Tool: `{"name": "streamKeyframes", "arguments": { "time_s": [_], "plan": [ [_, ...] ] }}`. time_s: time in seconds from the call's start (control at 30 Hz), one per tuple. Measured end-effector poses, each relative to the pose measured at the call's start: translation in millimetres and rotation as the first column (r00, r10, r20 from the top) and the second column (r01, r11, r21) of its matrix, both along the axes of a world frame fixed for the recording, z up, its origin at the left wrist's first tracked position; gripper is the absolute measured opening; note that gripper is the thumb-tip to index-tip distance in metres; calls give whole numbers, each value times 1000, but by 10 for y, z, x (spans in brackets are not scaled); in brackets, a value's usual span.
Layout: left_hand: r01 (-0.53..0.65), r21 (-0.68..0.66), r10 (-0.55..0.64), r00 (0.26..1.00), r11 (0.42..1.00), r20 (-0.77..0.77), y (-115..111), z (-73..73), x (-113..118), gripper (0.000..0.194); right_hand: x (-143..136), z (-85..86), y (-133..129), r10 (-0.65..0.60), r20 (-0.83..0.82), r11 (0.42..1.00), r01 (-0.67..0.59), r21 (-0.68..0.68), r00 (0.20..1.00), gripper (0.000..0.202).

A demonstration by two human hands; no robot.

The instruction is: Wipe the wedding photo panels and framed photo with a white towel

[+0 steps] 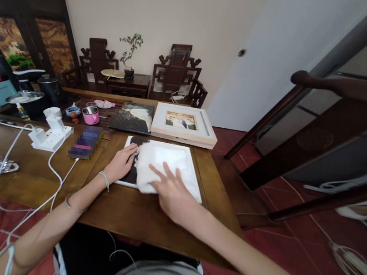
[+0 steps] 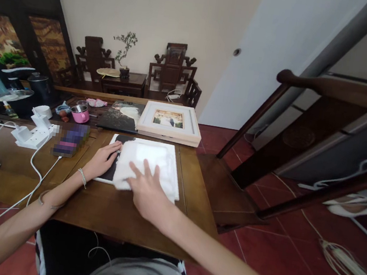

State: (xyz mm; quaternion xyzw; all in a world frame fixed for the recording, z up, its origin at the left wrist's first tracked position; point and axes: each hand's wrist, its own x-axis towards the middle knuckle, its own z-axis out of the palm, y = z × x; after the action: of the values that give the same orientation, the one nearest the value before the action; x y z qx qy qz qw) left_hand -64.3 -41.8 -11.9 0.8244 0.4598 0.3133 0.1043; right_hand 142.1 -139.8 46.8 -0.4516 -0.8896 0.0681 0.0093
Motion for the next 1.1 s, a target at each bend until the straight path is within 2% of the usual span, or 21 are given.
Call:
{"name": "streamKeyframes", "arguments": {
  "time_s": [0.13,0.23,0.33,0.57,0.7,0.83,0.97,1.1],
  "plan": [
    [-4,-5,4,1000,1000,1,-8,11,1,40,15,27,-485,51,46,994,-46,-102,998,47],
    [-5,-15,6,1000,1000,6,-10,16,2,40,10,39,-524,44,58,993,-37,-114,997,47],
    [3,-19,-3,1000,1000,27,-8,16,1,40,-9,63,-276,36,56,997,-33,-64,998,53],
    [13,-27,-12,1000,1000,13,-4,30,6,42,-132,95,675,-62,38,997,61,40,997,56],
    [9,-18,-8,1000,1000,16,-5,30,12,41,-171,41,918,-82,27,994,80,70,996,58],
    [20,-5,-19,1000,1000,17,-3,24,10,41,-166,1,728,-60,43,994,56,95,997,58],
    [20,-21,-20,1000,1000,7,-8,32,5,41,-118,-30,241,-4,56,997,-1,78,998,56],
    [7,-33,-7,1000,999,9,-15,38,9,41,-42,-22,-255,60,33,998,-60,-3,998,53]
  ]
}}
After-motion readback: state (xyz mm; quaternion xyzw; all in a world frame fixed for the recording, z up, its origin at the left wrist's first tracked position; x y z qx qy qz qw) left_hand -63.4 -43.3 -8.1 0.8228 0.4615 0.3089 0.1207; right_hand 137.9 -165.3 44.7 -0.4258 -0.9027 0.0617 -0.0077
